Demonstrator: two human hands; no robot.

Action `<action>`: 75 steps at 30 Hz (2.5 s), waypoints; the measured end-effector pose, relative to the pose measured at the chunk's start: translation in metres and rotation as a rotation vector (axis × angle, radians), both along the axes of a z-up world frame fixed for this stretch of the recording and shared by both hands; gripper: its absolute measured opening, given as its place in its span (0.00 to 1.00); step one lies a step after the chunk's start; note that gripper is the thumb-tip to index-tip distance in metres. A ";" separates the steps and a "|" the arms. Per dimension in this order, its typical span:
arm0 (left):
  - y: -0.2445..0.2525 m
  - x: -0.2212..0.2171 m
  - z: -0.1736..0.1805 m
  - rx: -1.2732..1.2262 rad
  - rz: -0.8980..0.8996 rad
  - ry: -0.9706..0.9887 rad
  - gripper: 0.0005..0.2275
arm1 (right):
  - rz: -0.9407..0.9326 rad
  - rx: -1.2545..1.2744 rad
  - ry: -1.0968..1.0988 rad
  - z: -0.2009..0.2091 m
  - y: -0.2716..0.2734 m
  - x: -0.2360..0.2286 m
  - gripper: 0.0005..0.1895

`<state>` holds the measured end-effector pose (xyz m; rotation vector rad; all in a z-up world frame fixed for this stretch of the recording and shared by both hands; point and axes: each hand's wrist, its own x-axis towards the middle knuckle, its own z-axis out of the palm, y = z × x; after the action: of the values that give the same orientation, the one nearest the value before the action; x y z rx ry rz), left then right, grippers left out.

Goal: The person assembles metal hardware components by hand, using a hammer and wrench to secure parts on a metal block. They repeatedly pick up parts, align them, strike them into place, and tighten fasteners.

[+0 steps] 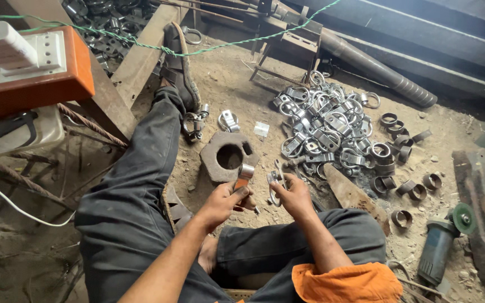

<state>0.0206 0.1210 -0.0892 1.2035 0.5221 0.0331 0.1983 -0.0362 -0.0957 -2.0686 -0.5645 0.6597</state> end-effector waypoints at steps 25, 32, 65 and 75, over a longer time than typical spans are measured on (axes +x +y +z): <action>0.006 0.004 -0.026 -0.141 0.056 0.028 0.12 | 0.016 0.289 0.287 -0.021 -0.002 0.007 0.13; 0.001 0.009 -0.062 0.119 0.115 0.141 0.11 | -0.010 0.291 0.427 0.006 -0.001 -0.001 0.16; 0.000 0.009 -0.012 0.288 0.291 -0.156 0.08 | -0.141 0.240 0.535 -0.051 0.001 0.003 0.17; 0.005 0.010 -0.032 0.196 0.307 -0.119 0.08 | 0.206 -0.705 -0.489 -0.058 -0.008 0.113 0.19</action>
<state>0.0311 0.1265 -0.1215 1.2933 0.6051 0.4230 0.3114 -0.0443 -0.1536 -2.8971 -0.9262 0.5041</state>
